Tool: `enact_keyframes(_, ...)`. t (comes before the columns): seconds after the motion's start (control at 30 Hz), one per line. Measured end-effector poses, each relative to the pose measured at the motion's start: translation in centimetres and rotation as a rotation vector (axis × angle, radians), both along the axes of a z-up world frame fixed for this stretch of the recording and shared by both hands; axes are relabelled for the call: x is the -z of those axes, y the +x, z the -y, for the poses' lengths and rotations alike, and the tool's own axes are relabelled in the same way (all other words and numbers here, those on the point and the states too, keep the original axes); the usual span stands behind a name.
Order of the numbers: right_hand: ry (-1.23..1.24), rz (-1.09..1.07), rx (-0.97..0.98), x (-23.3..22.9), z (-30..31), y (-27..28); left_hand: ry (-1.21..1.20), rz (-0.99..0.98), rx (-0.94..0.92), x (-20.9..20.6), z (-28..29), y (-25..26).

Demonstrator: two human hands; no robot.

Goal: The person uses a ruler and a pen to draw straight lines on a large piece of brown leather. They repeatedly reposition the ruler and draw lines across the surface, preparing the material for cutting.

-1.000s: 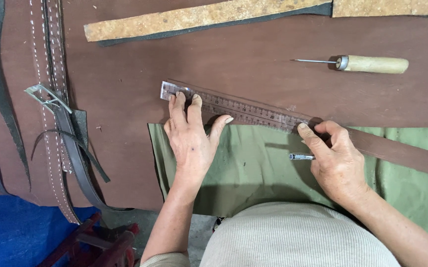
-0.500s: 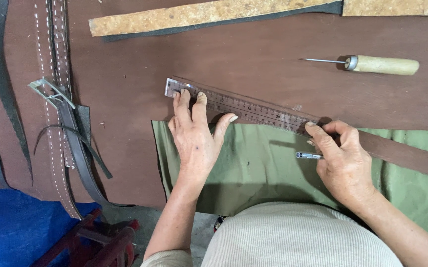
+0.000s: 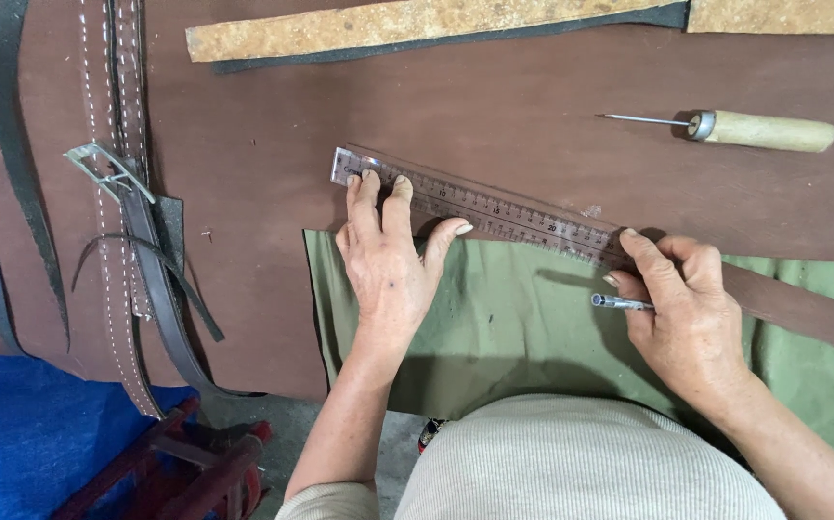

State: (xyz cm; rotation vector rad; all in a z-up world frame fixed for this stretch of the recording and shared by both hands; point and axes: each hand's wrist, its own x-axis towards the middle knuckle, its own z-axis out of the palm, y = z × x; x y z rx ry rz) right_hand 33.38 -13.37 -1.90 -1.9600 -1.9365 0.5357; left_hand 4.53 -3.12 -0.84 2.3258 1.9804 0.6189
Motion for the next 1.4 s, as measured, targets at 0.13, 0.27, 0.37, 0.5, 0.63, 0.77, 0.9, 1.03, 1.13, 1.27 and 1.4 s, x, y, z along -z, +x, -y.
enact_keyframes(0.13, 0.012, -0.013, -0.004, -0.1, -0.1, 0.0, 0.0, -0.002, 0.0, 0.1, 0.0, 0.0)
enact_keyframes(0.27, -0.053, 0.023, 0.015, 0.6, 0.1, 0.1, -0.014, 0.006, -0.008, 0.1, 0.1, 0.0)
enact_keyframes(0.37, -0.089, 0.033, 0.025, 0.8, 0.3, 0.2, -0.022, 0.003, -0.011, 0.0, 0.1, 0.1)
enact_keyframes(0.5, -0.087, -0.018, -0.002, 0.8, 0.5, 0.3, -0.011, -0.013, -0.013, 0.2, 0.1, 0.1)
enact_keyframes(0.63, -0.115, 0.027, 0.034, 1.1, 0.5, 0.3, -0.002, -0.004, -0.003, -0.1, 0.0, 0.1)
enact_keyframes(0.77, -0.092, 0.067, 0.008, -0.2, -0.4, 0.2, -0.039, 0.001, -0.001, -0.2, 0.1, 0.1)
enact_keyframes(0.9, -0.211, 0.162, -0.08, -3.0, -3.1, -1.4, -0.048, 0.002, -0.014, -0.1, 0.1, 0.1)
enact_keyframes(1.03, -0.239, 0.095, -0.123, -3.1, -5.4, -4.8, -0.031, 0.017, -0.018, 0.0, 0.1, 0.1)
enact_keyframes(1.13, -0.105, 0.092, -0.176, -2.2, -6.3, -6.2, -0.016, 0.014, -0.028, 0.3, 0.2, 0.0)
enact_keyframes(1.27, -0.024, 0.115, -0.14, -1.4, -6.4, -6.4, -0.003, 0.009, -0.03, 0.3, 0.2, 0.0)
enact_keyframes(1.4, 0.021, 0.12, -0.14, -1.3, -6.3, -6.4, -0.037, 0.01, -0.029, 0.2, 0.4, 0.1)
